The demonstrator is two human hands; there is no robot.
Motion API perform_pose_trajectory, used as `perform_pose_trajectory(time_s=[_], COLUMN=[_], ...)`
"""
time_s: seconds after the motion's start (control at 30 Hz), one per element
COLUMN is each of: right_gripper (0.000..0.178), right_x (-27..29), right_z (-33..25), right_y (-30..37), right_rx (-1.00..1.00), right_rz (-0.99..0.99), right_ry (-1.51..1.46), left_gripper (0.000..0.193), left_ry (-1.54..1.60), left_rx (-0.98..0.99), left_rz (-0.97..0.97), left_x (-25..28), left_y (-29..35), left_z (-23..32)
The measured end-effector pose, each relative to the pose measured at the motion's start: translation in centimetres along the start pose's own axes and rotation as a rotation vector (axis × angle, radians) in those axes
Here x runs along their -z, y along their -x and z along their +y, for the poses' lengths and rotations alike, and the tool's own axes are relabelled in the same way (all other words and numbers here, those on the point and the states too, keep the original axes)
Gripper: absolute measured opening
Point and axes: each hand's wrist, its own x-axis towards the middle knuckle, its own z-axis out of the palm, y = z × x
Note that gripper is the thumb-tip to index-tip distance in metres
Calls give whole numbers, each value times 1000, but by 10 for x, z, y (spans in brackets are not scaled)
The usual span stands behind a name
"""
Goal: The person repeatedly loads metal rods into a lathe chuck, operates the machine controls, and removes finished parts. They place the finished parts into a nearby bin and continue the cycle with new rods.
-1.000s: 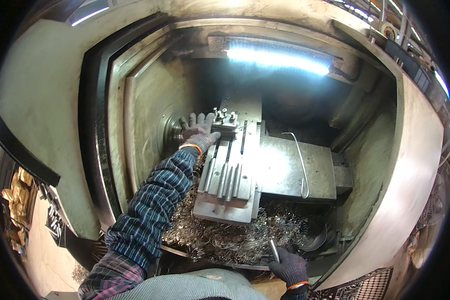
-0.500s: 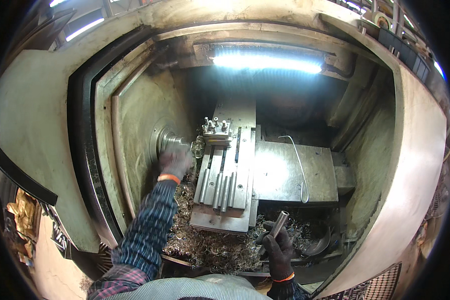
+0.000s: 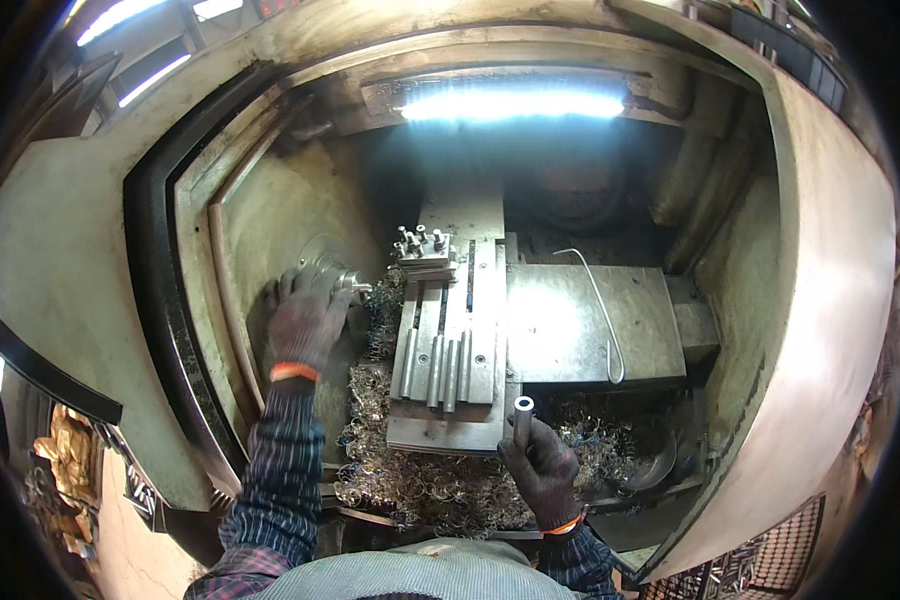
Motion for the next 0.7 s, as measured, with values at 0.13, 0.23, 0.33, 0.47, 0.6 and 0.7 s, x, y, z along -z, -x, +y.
perform_pose_trajectory(time_s=[0.13, 0.23, 0.33, 0.47, 0.6, 0.7], right_gripper=[31, 32, 34, 35, 28, 17], right_x=[6, 14, 16, 4, -14, -43], right_z=[0, -1, -5, -11, -13, -6], right_y=[-1, -1, -4, -16, -39, -76], right_rx=[-14, 37, 103, 134, 321, 358], right_rz=[43, 94, 110, 74, 32, 32], right_ry=[60, 149, 293, 327, 484, 37], left_gripper=[36, 43, 52, 46, 32, 34], left_ry=[-257, -382, -368, 437, 864, 1173], left_rx=[-52, -60, -180, -257, -81, 350], left_rz=[-450, -745, -934, -695, -265, -263], left_x=[-92, -137, -147, -118, -42, 39], left_y=[-35, -56, -79, -63, 4, 62], left_z=[-4, 2, 18, 65, 91, 64])
